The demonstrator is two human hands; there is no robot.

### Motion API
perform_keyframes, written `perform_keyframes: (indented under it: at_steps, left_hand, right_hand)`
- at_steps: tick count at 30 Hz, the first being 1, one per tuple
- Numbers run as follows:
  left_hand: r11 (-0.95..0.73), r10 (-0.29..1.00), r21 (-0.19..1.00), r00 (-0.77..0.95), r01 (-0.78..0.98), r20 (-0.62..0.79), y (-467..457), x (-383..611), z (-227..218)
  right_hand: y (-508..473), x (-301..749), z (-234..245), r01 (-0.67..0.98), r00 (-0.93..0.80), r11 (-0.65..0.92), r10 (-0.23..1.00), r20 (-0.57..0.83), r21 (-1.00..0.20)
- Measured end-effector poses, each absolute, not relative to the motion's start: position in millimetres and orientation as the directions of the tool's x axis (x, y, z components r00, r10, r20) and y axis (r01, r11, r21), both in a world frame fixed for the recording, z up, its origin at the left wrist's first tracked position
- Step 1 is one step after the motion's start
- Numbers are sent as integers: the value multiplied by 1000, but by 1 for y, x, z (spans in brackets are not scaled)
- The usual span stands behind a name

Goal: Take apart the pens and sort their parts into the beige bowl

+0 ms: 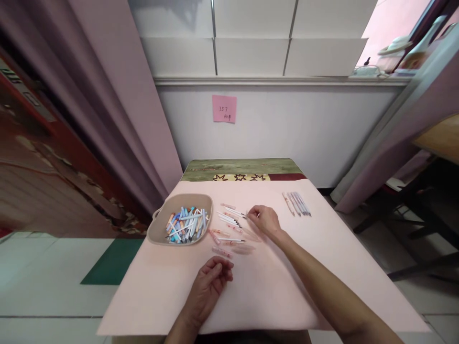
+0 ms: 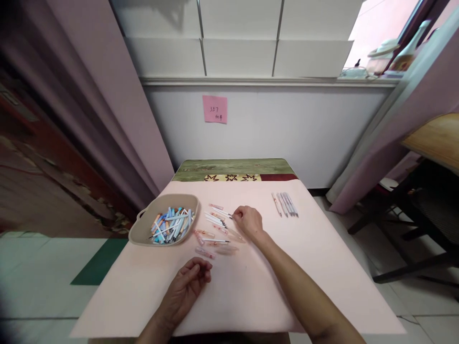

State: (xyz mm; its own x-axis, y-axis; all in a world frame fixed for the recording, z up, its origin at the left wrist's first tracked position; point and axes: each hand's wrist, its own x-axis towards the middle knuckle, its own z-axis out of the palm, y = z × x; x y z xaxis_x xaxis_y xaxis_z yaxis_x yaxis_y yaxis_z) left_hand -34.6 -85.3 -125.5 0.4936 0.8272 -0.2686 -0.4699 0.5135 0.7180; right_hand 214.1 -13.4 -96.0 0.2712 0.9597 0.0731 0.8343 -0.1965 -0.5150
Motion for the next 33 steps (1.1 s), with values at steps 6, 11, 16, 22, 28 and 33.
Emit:
perform_keyframes:
  at_steps: [6,11,16,22,28,33]
  left_hand:
    - [512,825,691,517,-510,-230,-88,-39,-128]
    - [512,831,665,510,-544,-222,-91,-41,-128]
    - [525,822,672,518,-523,-238,-91,-42,-126]
    - [541,816,667,512,-512,-268,-87,-41,-126]
    - [561,810,652,501,-511,-304,-84,-40,-130]
    - [575,806,643,487,-505,-337,-83,-40,-131]
  right_hand:
    - [-9,180,-104,835,255,-180,964,76,-520]
    - [-11,197,-109,828,348,-274,935,65,-490]
    - [-24,254,-112,772,544,-474,838,53,-424]
    - [-44,316,-120,653,725,-679,688,20,-335]
    - [-45,323,-133,640,742,-706,670,7,-303]
    - [-41,327,-138,623,759,-722,651,11,-301]
